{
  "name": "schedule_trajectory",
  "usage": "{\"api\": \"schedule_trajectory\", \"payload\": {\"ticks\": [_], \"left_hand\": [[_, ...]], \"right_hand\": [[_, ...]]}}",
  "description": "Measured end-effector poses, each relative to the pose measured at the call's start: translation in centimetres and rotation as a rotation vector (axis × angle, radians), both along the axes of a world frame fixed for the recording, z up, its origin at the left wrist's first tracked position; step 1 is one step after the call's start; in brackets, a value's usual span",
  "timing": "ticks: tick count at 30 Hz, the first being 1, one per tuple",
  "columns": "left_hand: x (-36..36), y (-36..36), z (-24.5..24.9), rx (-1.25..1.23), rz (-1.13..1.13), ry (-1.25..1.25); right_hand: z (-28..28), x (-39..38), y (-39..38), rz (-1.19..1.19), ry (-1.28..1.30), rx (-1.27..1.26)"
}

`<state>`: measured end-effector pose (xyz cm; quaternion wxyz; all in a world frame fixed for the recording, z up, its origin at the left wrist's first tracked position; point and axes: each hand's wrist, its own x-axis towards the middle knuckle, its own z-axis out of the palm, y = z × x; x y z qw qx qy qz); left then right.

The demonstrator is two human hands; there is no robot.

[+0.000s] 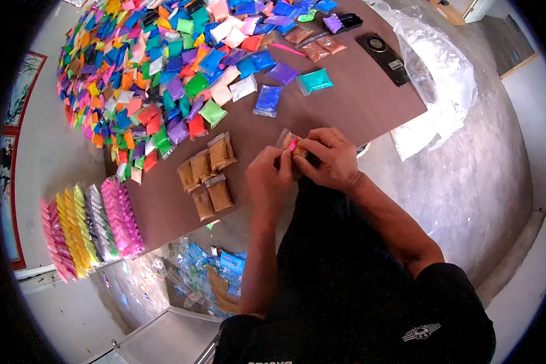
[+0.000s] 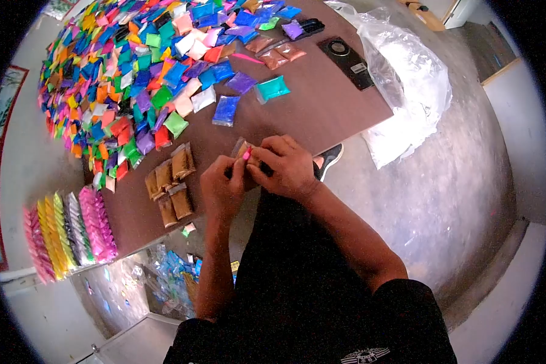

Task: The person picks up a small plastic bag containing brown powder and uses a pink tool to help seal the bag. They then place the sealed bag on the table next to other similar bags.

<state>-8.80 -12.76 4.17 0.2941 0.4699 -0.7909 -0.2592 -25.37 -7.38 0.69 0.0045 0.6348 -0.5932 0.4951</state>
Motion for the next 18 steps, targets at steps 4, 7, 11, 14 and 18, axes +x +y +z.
{"api": "schedule_trajectory", "payload": {"ticks": [4, 7, 11, 14, 18], "left_hand": [[0.4, -2.2, -0.3, 0.013, 0.034, -0.082], [1.2, -3.2, 0.0, -0.043, 0.026, -0.123], [0.5, -2.7, 1.2, -0.028, -0.074, -0.009], [-0.4, -2.4, 0.5, -0.121, -0.174, -0.103], [-1.0, -3.3, 0.6, -0.057, -0.125, -0.126]], "right_hand": [[0.3, -0.1, 0.0, 0.013, -0.010, -0.015], [-0.1, -0.1, 0.2, 0.021, -0.007, -0.004], [-0.1, -0.1, 0.1, 0.026, -0.017, -0.025], [-0.2, -0.1, 0.0, 0.044, 0.007, -0.007], [0.1, -0.3, 0.2, 0.048, 0.001, -0.028]]}}
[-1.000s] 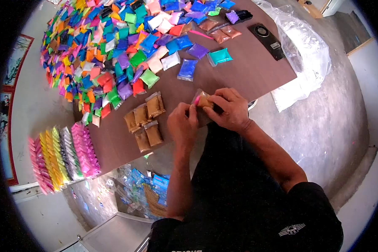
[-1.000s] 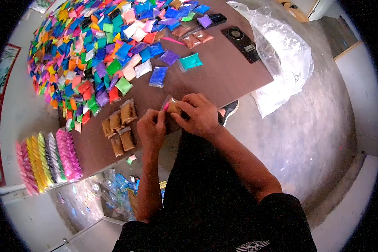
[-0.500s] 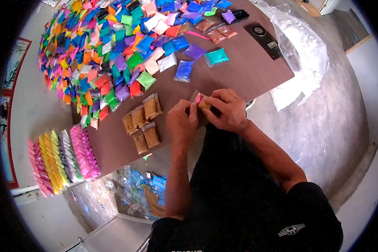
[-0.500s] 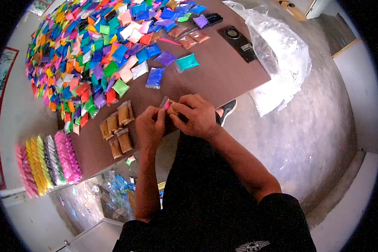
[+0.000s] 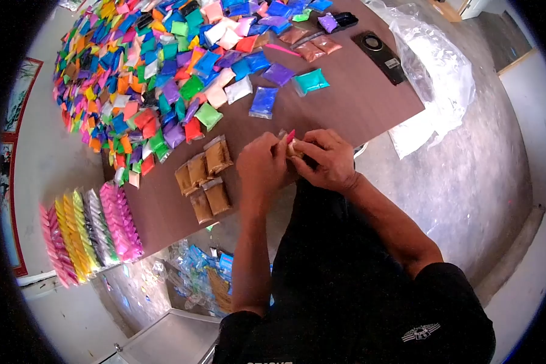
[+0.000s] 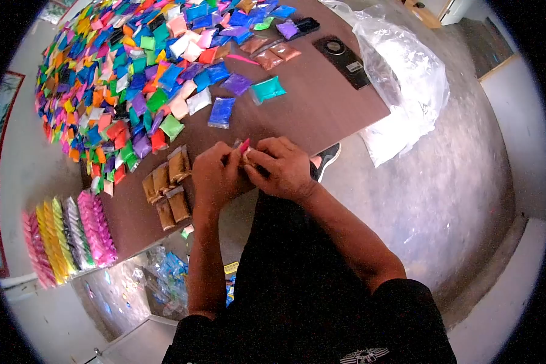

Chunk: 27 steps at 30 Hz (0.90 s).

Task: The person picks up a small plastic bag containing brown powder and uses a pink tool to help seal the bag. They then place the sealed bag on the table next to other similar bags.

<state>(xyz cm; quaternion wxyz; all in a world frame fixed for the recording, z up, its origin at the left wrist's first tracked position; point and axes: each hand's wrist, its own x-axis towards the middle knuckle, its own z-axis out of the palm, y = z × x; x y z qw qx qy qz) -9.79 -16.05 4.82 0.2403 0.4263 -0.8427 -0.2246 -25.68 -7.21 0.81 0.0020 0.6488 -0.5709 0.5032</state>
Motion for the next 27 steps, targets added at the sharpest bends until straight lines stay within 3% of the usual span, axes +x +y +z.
{"api": "schedule_trajectory", "payload": {"ticks": [2, 6, 8, 14, 20, 24, 27], "left_hand": [[0.3, -1.2, -0.4, -0.040, 0.019, -0.103], [1.0, -2.3, -0.9, -0.040, 0.085, -0.076], [1.6, -1.2, 0.1, 0.091, 0.164, 0.071], [2.1, 2.9, -0.6, 0.207, 0.201, 0.123], [3.0, 1.1, -1.1, 0.020, 0.247, 0.029], [2.9, 1.7, -0.2, 0.087, 0.298, 0.085], [2.1, 3.3, 0.0, 0.112, 0.199, 0.218]], "right_hand": [[0.0, 0.1, -0.1, -0.009, -0.002, 0.016], [-0.3, -0.1, -0.2, -0.030, 0.000, -0.014], [-0.4, 0.1, -0.1, -0.030, -0.002, -0.016], [-0.4, 0.2, -0.3, -0.032, -0.007, -0.011], [0.0, 0.3, -0.1, -0.035, -0.004, 0.015], [-0.4, 0.1, 0.0, -0.037, 0.005, 0.000], [-0.4, 0.5, -0.2, -0.038, 0.004, -0.006]]}}
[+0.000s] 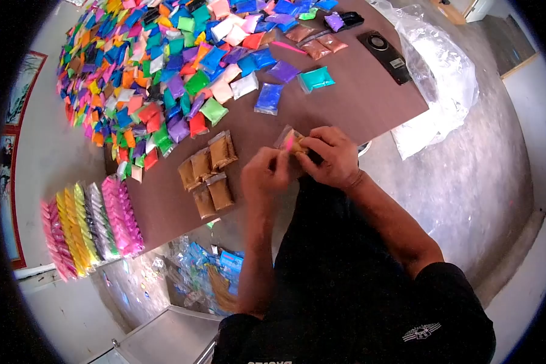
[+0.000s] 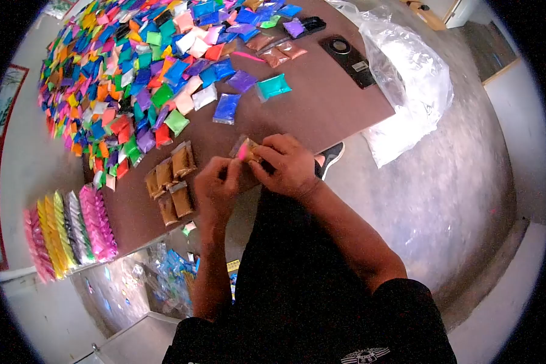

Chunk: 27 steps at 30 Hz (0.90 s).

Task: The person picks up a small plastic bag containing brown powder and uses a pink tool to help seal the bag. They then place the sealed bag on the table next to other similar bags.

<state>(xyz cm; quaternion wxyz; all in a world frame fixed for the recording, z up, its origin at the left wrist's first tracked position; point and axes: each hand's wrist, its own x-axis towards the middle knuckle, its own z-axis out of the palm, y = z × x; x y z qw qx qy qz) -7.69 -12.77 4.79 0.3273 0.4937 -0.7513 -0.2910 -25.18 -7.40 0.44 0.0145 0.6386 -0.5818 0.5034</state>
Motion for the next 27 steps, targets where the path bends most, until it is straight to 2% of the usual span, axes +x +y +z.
{"api": "schedule_trajectory", "payload": {"ticks": [2, 6, 11, 14, 18, 20, 23, 27], "left_hand": [[-0.4, 0.3, -1.0, -0.027, -0.037, -0.120], [-0.4, -1.0, -1.4, 0.022, -0.007, -0.090], [0.6, -2.2, -0.7, -0.088, 0.020, -0.201], [0.2, -1.4, -0.5, -0.105, -0.088, -0.101], [-0.9, -0.3, -0.6, -0.169, -0.143, -0.092], [-0.9, -0.9, -0.7, -0.142, -0.110, -0.160], [-0.8, -2.5, -0.8, -0.237, -0.146, -0.262], [-0.7, -3.6, -0.2, -0.227, -0.134, -0.338]], "right_hand": [[0.1, -0.1, -0.1, -0.010, -0.008, -0.010], [0.1, -0.3, 0.1, -0.005, -0.031, -0.015], [0.0, -0.4, 0.2, -0.002, 0.006, 0.023], [0.0, -0.3, 0.3, 0.002, 0.003, 0.026], [0.1, -0.2, 0.2, -0.012, -0.001, 0.033], [0.2, -0.4, 0.1, -0.002, -0.006, -0.022], [0.5, -0.2, 0.2, -0.014, -0.017, 0.008], [0.2, -0.6, 0.2, -0.008, 0.004, 0.027]]}}
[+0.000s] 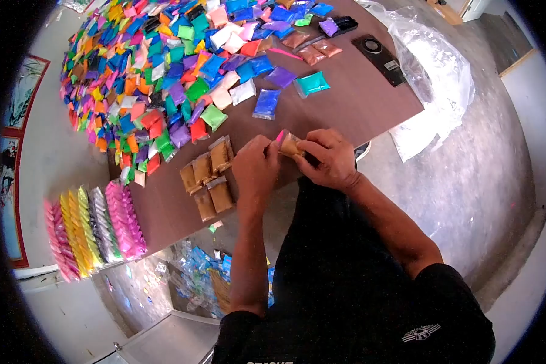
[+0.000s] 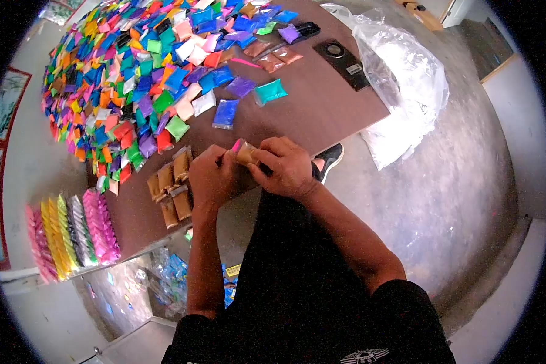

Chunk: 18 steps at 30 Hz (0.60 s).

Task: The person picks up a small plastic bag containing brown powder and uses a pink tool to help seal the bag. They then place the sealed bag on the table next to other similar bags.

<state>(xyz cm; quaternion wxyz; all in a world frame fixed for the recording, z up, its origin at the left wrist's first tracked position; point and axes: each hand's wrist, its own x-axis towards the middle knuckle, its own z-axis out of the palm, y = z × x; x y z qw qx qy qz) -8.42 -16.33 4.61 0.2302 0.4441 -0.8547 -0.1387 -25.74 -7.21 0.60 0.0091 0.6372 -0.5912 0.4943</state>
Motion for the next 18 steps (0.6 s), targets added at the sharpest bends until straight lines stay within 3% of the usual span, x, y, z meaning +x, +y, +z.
{"api": "schedule_trajectory", "payload": {"ticks": [5, 9, 12, 15, 18], "left_hand": [[-1.0, 1.6, 0.6, 0.025, -0.116, 0.100], [-1.0, 0.0, 0.3, 0.039, -0.123, 0.016], [-0.8, -0.9, 0.8, 0.002, -0.057, -0.031], [0.8, -0.8, 1.6, -0.041, 0.015, 0.123], [4.6, 0.7, 3.8, -0.086, 0.255, 0.327]], "right_hand": [[-0.5, 0.3, -0.2, 0.017, -0.015, -0.046], [-0.1, 0.1, -0.2, 0.018, -0.006, -0.052], [-0.1, 0.1, -0.1, 0.013, 0.007, -0.016], [-0.4, 0.3, 0.1, 0.005, 0.000, -0.035], [0.2, 0.3, 0.2, 0.024, -0.010, -0.007]]}}
